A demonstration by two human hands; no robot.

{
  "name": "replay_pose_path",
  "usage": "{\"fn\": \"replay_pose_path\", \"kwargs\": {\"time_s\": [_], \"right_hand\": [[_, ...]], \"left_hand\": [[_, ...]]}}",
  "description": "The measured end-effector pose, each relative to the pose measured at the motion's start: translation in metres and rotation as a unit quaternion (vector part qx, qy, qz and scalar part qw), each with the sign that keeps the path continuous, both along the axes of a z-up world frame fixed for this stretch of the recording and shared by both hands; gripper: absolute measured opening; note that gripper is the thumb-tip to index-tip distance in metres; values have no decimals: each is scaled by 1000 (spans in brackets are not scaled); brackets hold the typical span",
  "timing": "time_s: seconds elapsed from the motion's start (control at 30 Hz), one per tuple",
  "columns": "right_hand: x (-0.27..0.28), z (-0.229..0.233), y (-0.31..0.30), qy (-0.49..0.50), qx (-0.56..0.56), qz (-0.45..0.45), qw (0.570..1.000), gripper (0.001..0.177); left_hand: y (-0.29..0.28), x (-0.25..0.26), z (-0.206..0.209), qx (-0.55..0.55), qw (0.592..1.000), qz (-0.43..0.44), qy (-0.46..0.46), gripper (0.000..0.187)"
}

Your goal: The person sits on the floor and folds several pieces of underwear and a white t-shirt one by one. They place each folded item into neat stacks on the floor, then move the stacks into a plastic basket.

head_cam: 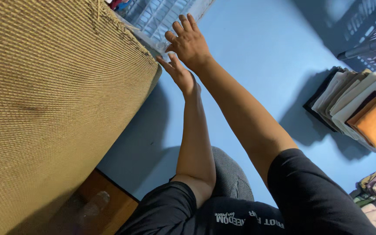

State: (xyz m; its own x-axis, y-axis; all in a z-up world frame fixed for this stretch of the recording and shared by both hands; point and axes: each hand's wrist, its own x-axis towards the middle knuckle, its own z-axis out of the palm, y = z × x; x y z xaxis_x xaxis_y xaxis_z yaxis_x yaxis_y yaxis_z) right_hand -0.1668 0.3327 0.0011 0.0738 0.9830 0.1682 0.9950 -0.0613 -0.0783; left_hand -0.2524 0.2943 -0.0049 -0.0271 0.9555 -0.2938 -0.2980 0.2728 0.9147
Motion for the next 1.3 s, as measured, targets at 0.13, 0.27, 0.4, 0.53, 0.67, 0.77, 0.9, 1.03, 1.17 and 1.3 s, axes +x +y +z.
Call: {"fn": "replay_pose_path", "kwargs": {"time_s": [0.13, 0.27, 0.4, 0.53, 0.67, 0.77, 0.9, 1.03, 1.17, 1.3], "right_hand": [[16, 13, -23, -5, 13, 9, 1000, 32], [23, 38, -72, -9, 10, 9, 1000, 29], [17, 60, -125, -19, -20, -9, 1000, 26], [3, 78, -178, 1, -22, -23, 999, 34], [-16, 93, -231, 16, -19, -48, 999, 36], [-33, 100, -264, 18, -25, -67, 997, 37], [-60, 108, -298, 30, -34, -105, 993, 38], [-84, 116, -321, 40, -70, -136, 987, 39], [-98, 118, -340, 55, -75, -155, 983, 33], [-111, 118, -366, 68, -60, -177, 980, 24]], "left_hand": [[-10, 2, 5, 57, 993, -17, 102, 91], [-13, 2, 8, 59, 990, -33, 128, 89], [-9, 1, 5, 14, 994, -63, 93, 91], [-2, -7, -5, -43, 995, -79, 53, 91], [5, -17, -13, -5, 996, -93, -2, 89], [7, -24, -10, -24, 994, -96, -41, 89], [-7, -33, -1, -33, 990, -133, -25, 87], [-26, -33, 5, -27, 987, -159, -4, 85], [-41, -31, -3, -17, 984, -176, 33, 84], [-60, -29, -14, -34, 977, -195, 81, 81]]}}
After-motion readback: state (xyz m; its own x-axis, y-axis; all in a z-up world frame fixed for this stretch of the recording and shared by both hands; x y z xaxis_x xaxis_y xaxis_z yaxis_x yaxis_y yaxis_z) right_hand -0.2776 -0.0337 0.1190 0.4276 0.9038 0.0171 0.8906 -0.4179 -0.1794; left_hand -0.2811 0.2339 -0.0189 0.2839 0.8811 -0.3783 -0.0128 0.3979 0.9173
